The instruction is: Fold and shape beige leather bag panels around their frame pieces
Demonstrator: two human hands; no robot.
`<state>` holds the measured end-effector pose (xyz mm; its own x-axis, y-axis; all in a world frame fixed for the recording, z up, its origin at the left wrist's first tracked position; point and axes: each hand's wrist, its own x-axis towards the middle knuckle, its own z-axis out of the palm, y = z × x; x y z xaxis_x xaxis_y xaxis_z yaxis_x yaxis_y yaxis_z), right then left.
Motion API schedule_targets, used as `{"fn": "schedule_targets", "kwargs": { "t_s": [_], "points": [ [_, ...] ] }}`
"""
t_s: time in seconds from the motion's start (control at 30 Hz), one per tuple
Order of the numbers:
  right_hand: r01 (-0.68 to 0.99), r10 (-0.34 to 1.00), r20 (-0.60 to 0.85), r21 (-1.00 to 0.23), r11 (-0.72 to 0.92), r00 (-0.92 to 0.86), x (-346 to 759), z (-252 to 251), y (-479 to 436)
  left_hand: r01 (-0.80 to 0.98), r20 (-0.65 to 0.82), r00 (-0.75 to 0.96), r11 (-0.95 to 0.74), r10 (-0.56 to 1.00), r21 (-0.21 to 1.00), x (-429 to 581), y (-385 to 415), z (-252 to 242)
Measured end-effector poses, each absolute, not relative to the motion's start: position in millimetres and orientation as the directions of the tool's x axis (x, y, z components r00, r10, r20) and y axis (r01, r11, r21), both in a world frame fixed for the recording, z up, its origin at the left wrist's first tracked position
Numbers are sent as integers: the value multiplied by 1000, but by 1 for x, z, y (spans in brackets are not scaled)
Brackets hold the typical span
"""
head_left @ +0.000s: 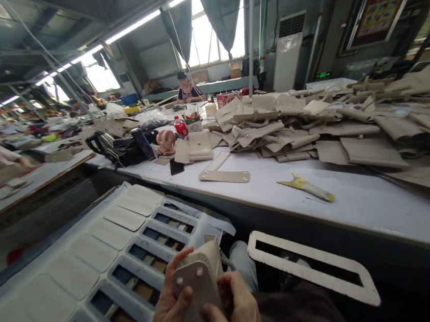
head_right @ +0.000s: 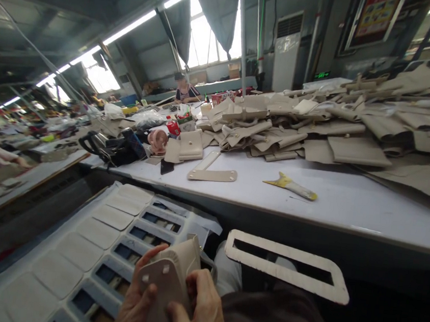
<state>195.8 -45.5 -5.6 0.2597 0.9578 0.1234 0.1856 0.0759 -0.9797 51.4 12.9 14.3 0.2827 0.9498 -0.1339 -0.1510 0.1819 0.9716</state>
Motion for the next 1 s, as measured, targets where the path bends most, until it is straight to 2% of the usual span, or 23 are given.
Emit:
{"fn": "schedule_targets", "kwargs": {
  "t_s": [0.17,0.37,0.7,1.0],
  "points": [
    [247,934,236,-954,170,270,191,-13,-49,-87,-94,198,113,976,990,54,14,15],
    [249,941,223,-955,158,257,188,-8,-39,-146,-148,196,178,969,973,57,14,13],
    [126,962,-41,-989,-77,271,193,9,-34,-263,-250,147,281,957,923,60,12,14],
    [53,955,-110,-990,-129,275,191,7,-29,-271,-327,83,337,941,902,61,15,12]
  ]
}}
